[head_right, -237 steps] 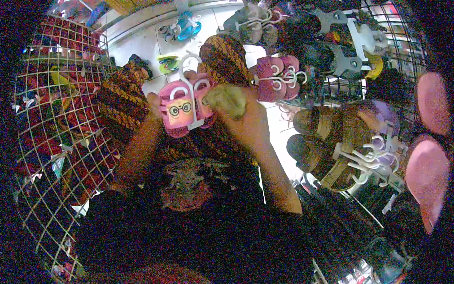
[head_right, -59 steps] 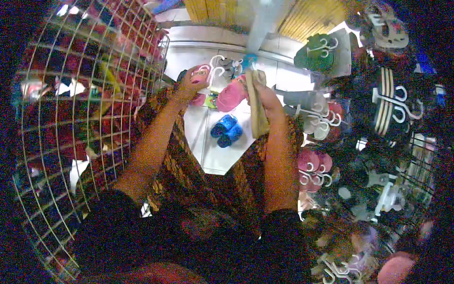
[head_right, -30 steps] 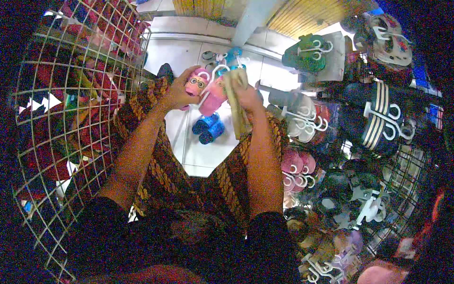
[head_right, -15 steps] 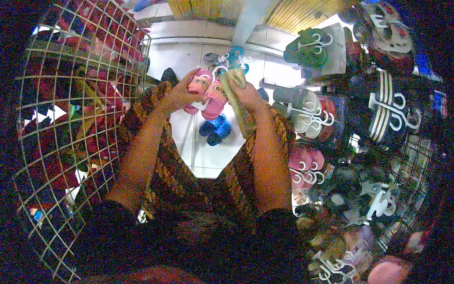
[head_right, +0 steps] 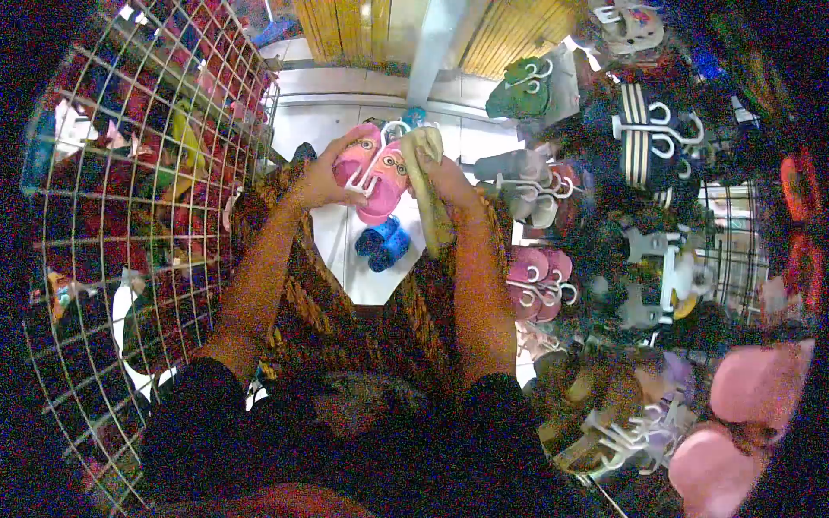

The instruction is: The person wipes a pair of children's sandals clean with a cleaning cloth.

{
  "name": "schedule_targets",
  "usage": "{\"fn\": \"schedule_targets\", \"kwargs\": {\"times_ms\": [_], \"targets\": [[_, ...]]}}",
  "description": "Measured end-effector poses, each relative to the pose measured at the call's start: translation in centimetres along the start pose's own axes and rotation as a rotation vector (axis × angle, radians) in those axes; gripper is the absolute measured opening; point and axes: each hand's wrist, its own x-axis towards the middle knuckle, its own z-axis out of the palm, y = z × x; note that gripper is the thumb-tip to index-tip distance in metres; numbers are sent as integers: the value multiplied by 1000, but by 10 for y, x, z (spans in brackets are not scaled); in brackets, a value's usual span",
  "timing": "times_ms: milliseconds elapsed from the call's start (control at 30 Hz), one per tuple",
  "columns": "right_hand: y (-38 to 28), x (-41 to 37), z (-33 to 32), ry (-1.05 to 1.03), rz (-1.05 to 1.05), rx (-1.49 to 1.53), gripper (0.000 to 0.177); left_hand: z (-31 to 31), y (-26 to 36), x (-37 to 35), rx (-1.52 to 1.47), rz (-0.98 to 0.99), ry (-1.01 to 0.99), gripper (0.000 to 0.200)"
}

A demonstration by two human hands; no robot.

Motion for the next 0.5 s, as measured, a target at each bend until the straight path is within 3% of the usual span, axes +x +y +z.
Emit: {"fn": "schedule_targets", "kwargs": {"times_ms": [167,267,367,467,500], "targets": [[-47,-93,29,149,-116,-181,48,13,68,-31,199,234,96,107],[-35,-121,22,186,-177,-224,46,29,95,-46,311,239,125,103],[-18,-150,3,300,-261,-241,46,52,109,-56,208,299,65,92],[-8,-196,-1,469,-156,-339,56,77,117,-72,225,272,-8,88],[-26,-223,17,423,-14,-194,59,89,114,-79,226,272,-24,88]]}}
